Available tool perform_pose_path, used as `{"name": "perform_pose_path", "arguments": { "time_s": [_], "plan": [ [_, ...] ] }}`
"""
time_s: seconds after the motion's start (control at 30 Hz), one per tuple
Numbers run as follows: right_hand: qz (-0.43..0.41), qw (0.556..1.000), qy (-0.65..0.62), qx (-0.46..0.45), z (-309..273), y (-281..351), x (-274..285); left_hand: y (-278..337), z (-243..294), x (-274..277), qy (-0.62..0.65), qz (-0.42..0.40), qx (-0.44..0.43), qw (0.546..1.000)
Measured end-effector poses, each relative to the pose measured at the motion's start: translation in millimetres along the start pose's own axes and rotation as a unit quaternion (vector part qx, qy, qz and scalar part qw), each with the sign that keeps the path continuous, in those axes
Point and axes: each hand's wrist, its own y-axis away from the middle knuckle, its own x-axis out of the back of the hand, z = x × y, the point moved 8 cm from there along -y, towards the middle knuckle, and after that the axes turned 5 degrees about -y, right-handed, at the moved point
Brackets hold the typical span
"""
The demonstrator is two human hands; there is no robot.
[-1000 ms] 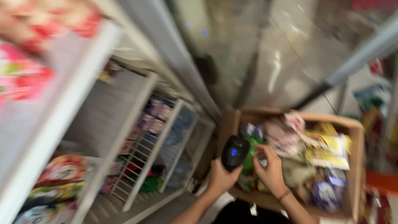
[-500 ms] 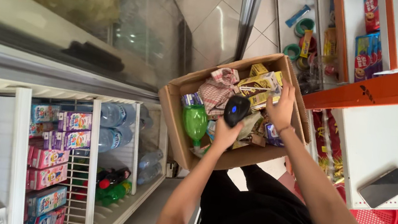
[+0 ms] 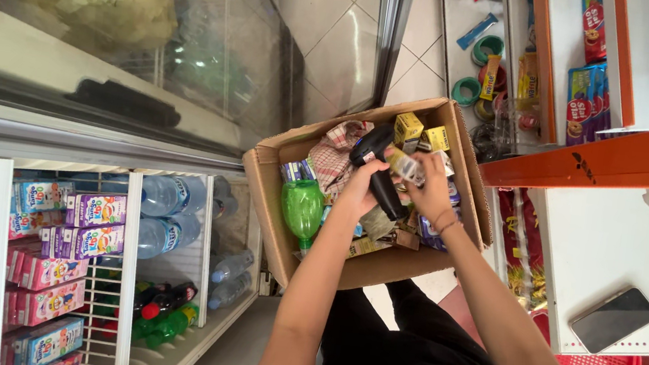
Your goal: The person wipes the interior shelves and glass door of a commercial reach-in refrigerator using a cloth, then uses a handheld scanner to scan barcodes on beverage cartons and yogurt drinks inside the fridge.
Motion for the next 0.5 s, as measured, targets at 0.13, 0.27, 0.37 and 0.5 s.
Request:
{"name": "perform_pose_path", "arguments": {
  "time_s": [0.13, 0.27, 0.37, 0.5],
  "plan": [
    [-0.014, 0.998, 0.047, 0.049, -37.9, 24.8, 1.9, 8.0, -11.3, -3.8, -0.035, -0.002, 0.036, 0.999],
    [-0.064, 0.993, -0.009, 0.095, -60.3, 39.8, 12.8, 29.2, -16.9, -9.2, -0.058, -0.015, 0.007, 0.998],
    [-0.060, 0.976, -0.208, 0.027, -49.0, 49.9, 16.6, 48.0, -14.3, -9.3, -0.065, -0.007, -0.037, 0.997],
    [-0.017, 0.828, -0.503, -0.249, -7.0, 49.5, -13.0, 63.5, -15.2, -6.6, -0.221, 0.015, -0.124, 0.967]
  ]
}}
